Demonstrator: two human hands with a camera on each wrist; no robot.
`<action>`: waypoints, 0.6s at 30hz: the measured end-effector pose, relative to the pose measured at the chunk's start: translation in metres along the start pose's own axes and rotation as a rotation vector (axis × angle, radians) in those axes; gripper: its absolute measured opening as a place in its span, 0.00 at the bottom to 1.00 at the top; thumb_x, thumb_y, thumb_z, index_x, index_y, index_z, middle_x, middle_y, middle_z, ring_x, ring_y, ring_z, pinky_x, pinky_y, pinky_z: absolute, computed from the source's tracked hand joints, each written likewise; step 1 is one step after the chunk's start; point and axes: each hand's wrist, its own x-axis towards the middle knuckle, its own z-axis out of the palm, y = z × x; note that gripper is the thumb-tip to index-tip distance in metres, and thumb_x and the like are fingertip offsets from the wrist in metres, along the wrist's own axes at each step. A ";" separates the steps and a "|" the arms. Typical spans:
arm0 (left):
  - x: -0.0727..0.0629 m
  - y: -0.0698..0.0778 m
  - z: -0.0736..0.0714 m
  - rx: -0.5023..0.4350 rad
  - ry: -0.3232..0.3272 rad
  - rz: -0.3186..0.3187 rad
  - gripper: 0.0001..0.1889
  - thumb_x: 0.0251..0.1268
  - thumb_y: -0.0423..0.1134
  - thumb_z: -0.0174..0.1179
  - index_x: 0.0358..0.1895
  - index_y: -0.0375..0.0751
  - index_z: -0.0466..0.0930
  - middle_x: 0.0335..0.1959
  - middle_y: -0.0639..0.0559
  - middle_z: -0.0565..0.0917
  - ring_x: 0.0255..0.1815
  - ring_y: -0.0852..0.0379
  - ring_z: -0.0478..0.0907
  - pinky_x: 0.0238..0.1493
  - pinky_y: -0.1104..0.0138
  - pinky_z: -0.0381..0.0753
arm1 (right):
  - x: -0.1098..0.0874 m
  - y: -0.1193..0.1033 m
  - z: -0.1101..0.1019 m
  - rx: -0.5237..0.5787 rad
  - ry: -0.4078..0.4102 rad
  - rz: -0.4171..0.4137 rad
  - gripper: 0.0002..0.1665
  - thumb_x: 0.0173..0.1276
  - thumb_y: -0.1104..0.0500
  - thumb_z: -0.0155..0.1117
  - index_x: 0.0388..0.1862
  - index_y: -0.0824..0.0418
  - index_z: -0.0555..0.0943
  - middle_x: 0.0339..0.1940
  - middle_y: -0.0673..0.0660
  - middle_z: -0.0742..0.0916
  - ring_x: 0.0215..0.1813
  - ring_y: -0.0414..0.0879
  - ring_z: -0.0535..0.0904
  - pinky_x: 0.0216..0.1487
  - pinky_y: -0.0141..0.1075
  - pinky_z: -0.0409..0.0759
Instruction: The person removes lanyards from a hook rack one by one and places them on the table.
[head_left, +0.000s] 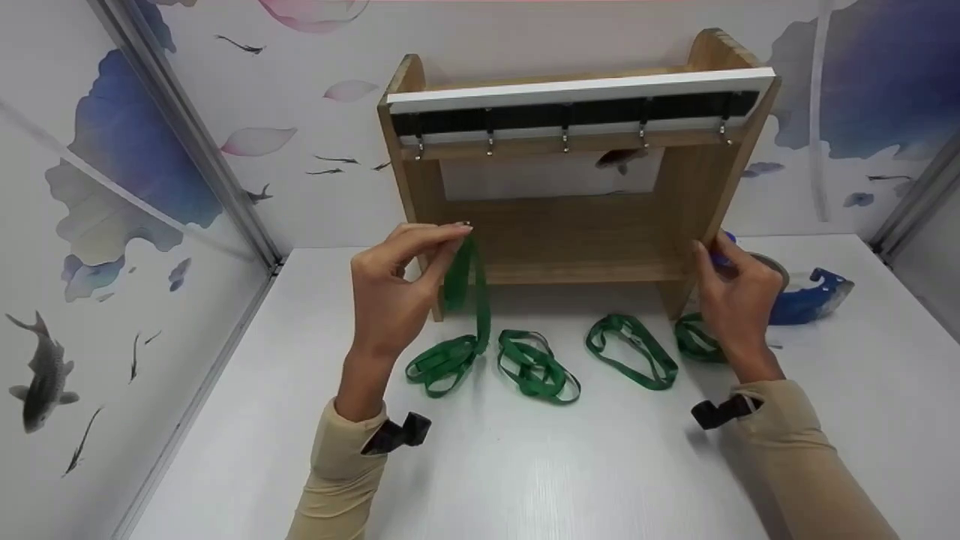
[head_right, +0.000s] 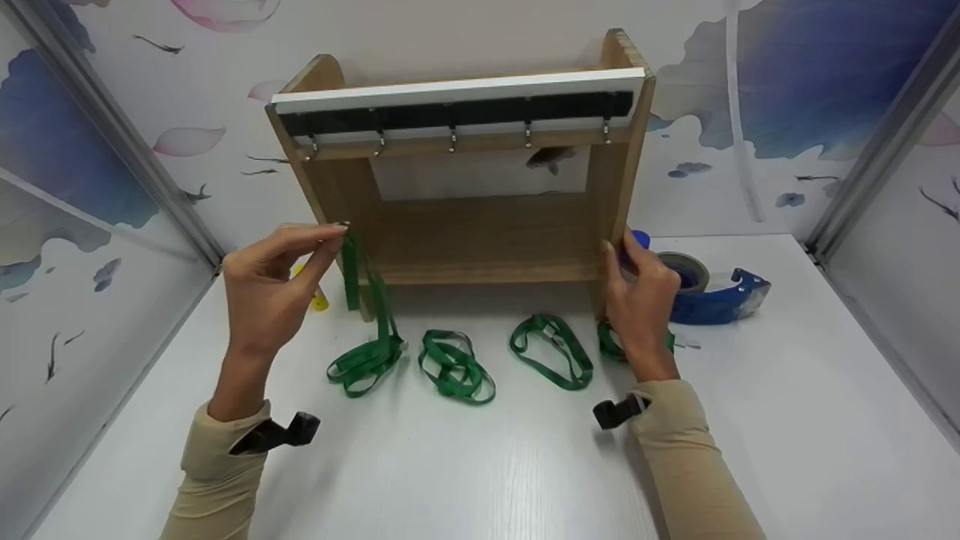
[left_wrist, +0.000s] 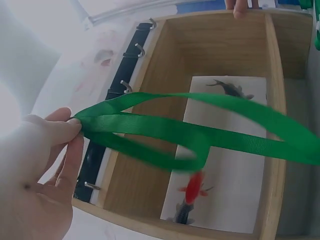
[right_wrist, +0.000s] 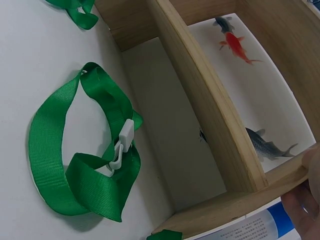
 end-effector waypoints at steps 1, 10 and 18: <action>0.000 0.000 0.000 -0.021 -0.004 0.001 0.11 0.73 0.31 0.71 0.54 0.46 0.94 0.49 0.53 0.95 0.47 0.58 0.90 0.52 0.70 0.91 | 0.000 0.000 0.000 -0.001 0.000 -0.002 0.25 0.79 0.50 0.70 0.72 0.49 0.83 0.68 0.55 0.88 0.66 0.56 0.88 0.53 0.26 0.85; -0.001 -0.002 0.001 -0.126 -0.050 -0.006 0.10 0.74 0.30 0.70 0.53 0.42 0.93 0.51 0.52 0.94 0.53 0.56 0.93 0.61 0.60 0.91 | 0.000 0.000 0.000 0.002 -0.006 0.008 0.25 0.79 0.50 0.70 0.72 0.47 0.82 0.69 0.55 0.87 0.67 0.57 0.88 0.55 0.29 0.86; 0.001 -0.009 -0.015 -0.154 0.041 -0.025 0.10 0.73 0.26 0.68 0.53 0.37 0.91 0.51 0.47 0.93 0.54 0.52 0.91 0.63 0.59 0.91 | 0.001 0.000 -0.001 -0.007 -0.007 0.012 0.25 0.79 0.50 0.70 0.73 0.47 0.82 0.70 0.54 0.87 0.68 0.56 0.87 0.55 0.31 0.86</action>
